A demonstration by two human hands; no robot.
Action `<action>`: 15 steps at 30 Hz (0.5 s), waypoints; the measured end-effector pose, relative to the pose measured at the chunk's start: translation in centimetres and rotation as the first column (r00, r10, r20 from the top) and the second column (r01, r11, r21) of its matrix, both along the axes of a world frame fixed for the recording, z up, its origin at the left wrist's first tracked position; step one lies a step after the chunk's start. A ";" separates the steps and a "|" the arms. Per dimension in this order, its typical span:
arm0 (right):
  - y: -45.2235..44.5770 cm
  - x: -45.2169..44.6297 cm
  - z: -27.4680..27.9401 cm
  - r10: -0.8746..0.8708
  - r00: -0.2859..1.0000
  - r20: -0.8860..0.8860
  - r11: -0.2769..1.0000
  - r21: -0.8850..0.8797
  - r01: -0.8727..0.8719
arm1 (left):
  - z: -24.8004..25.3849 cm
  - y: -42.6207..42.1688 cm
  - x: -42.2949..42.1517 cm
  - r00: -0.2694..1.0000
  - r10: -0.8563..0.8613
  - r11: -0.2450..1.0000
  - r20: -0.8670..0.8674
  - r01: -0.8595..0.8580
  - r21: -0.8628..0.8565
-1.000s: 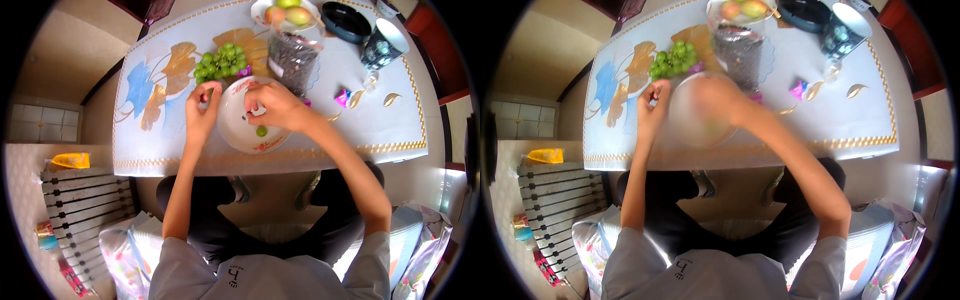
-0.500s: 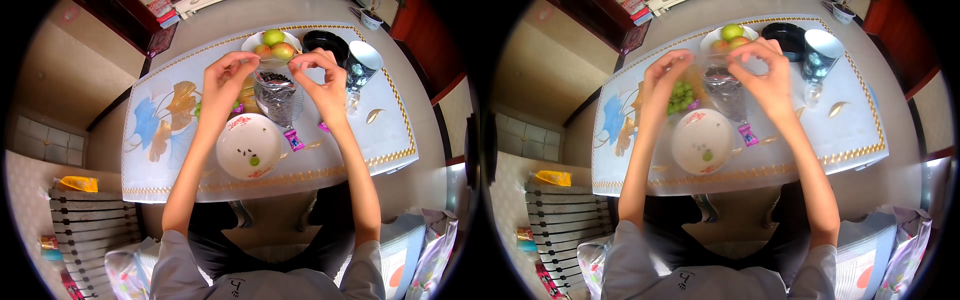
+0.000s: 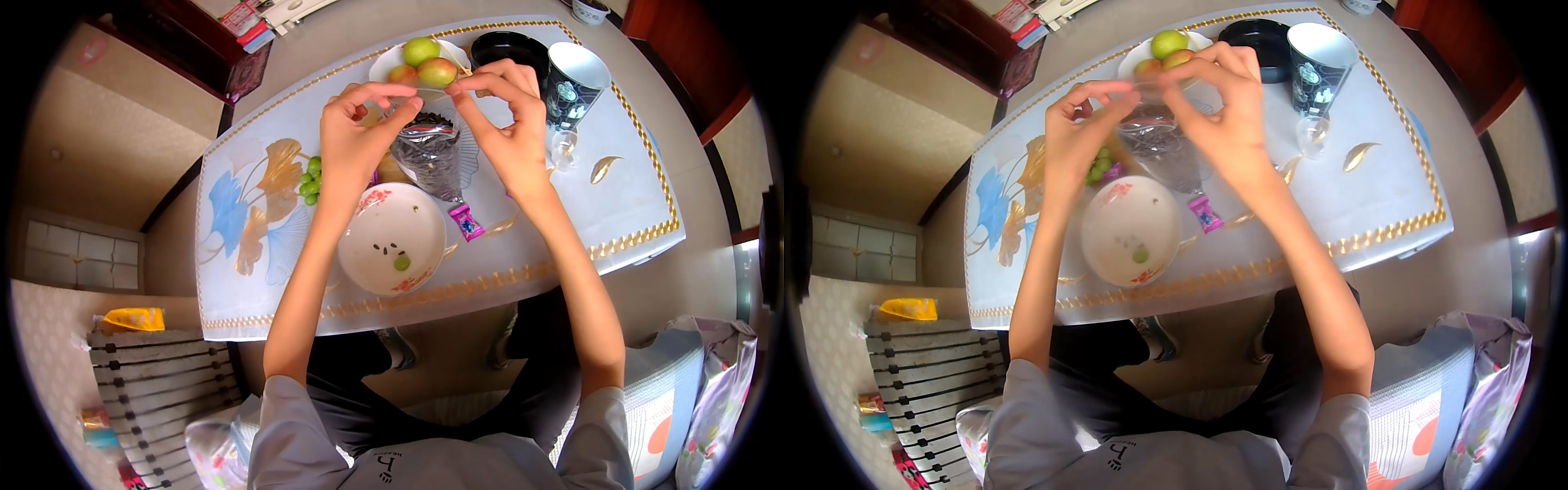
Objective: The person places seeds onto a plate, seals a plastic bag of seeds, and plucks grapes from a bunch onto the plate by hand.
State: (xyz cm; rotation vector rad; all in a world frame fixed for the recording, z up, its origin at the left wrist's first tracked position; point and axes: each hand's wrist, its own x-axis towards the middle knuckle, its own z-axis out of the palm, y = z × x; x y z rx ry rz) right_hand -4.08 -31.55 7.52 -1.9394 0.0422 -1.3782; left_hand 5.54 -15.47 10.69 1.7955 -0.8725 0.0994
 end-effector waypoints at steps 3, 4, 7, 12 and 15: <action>0.3 -0.2 0.1 -0.015 1.000 0.007 0.998 0.055 0.015 | 0.9 0.3 0.1 0.991 -0.135 0.989 -0.019 0.135 0.051; 0.3 -0.3 0.0 -0.028 0.999 0.016 0.998 0.063 0.027 | 1.1 0.6 0.0 0.991 -0.117 0.992 0.058 0.114 0.057; 0.4 -0.8 0.1 -0.058 0.998 0.038 0.996 0.067 0.055 | 1.5 1.7 -0.8 0.951 -0.086 0.990 0.298 0.046 0.137; 1.4 -1.5 1.0 -0.029 0.982 0.188 0.995 -0.090 0.047 | -0.4 5.5 -1.6 0.900 0.027 0.996 0.435 -0.061 0.065; 3.9 -2.4 1.4 0.227 0.965 0.134 0.970 -0.113 -0.213 | -2.6 8.7 -2.5 0.952 0.067 0.996 0.298 -0.079 0.029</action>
